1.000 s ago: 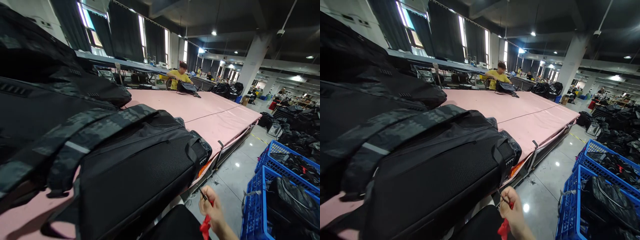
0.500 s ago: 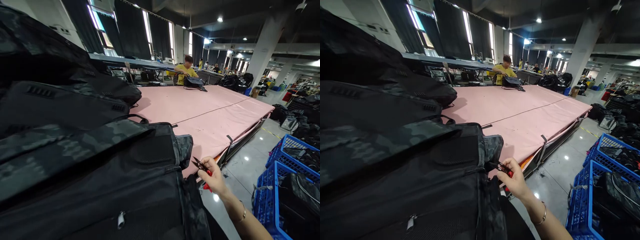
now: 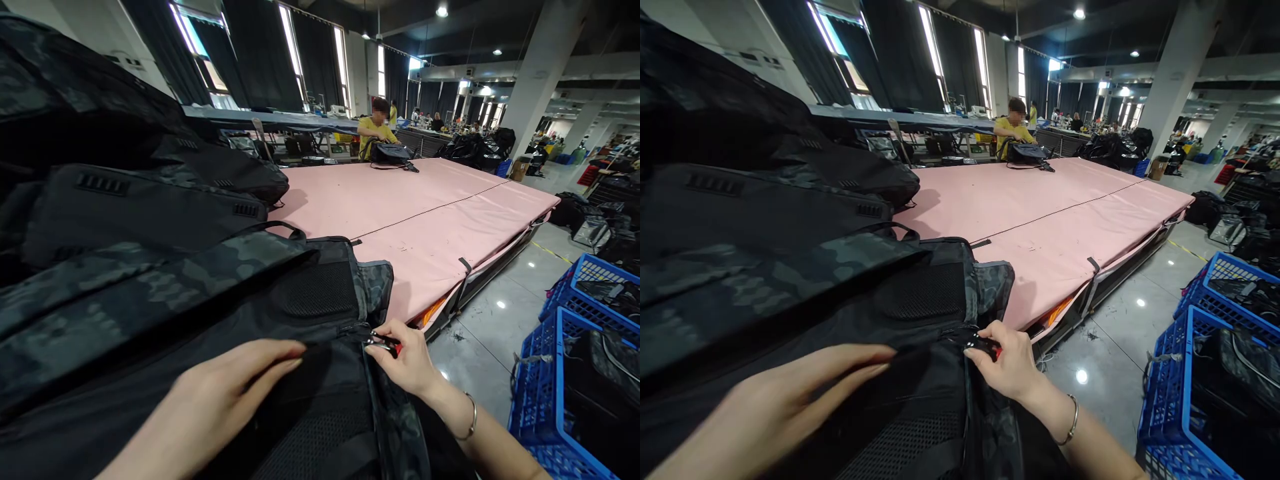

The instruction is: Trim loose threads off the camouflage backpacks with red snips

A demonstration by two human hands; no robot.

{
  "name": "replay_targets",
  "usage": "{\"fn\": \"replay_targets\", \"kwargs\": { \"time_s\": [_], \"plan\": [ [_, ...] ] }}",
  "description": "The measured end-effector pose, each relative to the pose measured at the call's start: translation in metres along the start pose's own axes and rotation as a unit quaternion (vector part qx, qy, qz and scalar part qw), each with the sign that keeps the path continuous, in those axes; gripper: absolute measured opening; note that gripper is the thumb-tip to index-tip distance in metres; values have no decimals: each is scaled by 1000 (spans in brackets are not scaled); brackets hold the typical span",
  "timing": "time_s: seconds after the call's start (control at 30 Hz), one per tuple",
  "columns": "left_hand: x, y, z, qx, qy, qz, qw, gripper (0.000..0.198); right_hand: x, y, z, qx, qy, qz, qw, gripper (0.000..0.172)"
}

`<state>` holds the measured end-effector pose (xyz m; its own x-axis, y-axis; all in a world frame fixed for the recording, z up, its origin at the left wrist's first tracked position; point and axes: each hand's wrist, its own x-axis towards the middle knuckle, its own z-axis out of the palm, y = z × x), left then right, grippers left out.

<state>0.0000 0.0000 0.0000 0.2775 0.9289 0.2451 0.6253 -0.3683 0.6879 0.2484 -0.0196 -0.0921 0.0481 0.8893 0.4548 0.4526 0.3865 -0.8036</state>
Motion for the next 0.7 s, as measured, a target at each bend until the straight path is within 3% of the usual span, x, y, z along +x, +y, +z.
{"fn": "replay_targets", "kwargs": {
  "time_s": [0.1,0.2,0.47,0.7],
  "plan": [
    [26,4,28,69,-67,48,994,36,-1,2,3,-23,-19,-23,999,16],
    [34,6,42,107,-57,70,990,37,0,2,4,-50,-28,-48,997,14],
    [29,7,51,180,-30,108,977,36,4,-2,2,-77,-66,-45,994,16],
    [30,3,57,192,-18,102,976,31,11,-9,0,-91,-77,-73,990,9]
  ]
}}
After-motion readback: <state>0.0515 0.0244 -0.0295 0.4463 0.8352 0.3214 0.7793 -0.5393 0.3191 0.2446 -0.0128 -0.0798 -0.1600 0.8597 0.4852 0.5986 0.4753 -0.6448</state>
